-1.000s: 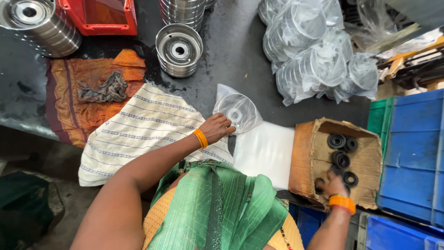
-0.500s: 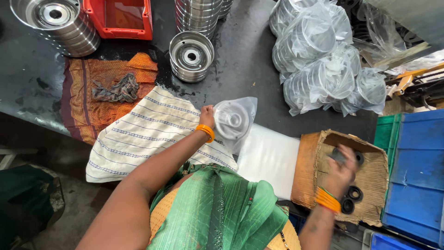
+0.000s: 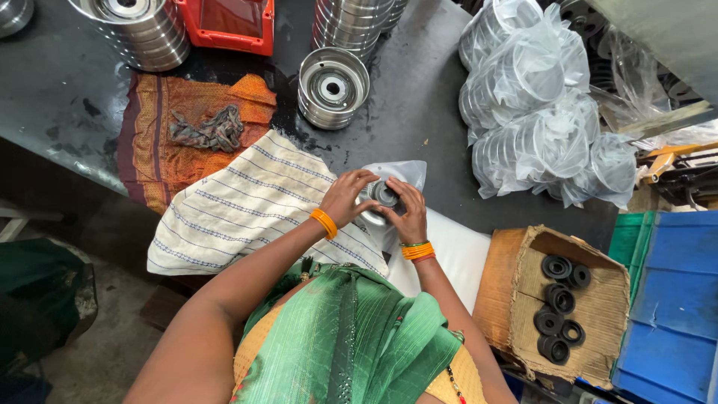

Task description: The person repeatedly picks up a metal cylindrical part, places it into a clear plastic bag, adds a black rubber ring, and sets the sealed bag aside. The process is repeated continuously with parts from a stack on the table.

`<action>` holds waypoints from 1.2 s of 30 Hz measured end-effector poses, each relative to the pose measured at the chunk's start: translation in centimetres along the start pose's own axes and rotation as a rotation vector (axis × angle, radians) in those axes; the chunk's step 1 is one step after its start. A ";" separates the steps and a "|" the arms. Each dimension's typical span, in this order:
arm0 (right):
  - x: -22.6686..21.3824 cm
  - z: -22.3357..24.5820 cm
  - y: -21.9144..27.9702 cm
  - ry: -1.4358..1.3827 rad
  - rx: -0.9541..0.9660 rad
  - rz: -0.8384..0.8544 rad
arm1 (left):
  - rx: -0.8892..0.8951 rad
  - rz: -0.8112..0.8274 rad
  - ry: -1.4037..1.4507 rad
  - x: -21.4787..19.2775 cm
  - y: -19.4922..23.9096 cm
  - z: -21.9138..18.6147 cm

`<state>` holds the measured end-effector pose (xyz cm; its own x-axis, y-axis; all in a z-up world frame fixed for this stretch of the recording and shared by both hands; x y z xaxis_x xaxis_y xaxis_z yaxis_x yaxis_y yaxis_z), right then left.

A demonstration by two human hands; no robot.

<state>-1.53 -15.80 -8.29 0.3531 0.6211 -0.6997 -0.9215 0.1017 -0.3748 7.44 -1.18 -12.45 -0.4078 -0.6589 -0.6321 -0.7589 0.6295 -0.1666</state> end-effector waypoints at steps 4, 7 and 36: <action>0.0 -0.3 -0.7 0.065 0.005 0.099 | 0.047 0.018 -0.091 0.1 -0.7 -0.6; -0.9 -0.4 -1.3 0.138 0.043 0.274 | 0.041 0.016 -0.085 0.2 -0.9 -0.3; 9.7 -6.1 -3.6 -0.602 0.030 0.575 | 0.164 0.691 -0.344 3.0 -9.5 -7.0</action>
<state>6.21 -14.84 -17.43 -0.3131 0.8908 -0.3292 -0.9386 -0.3432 -0.0360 9.91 -11.99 -7.47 -0.5595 0.0513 -0.8273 -0.2950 0.9204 0.2566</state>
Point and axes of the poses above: each hand's wrist, its own y-axis away from the middle knuckle, its own x-axis out of the palm, z = x × y, the point moved 6 cm from there along -y, towards the middle knuckle, and after that the axes turned 6 degrees about -x, right-handed, at the moved point
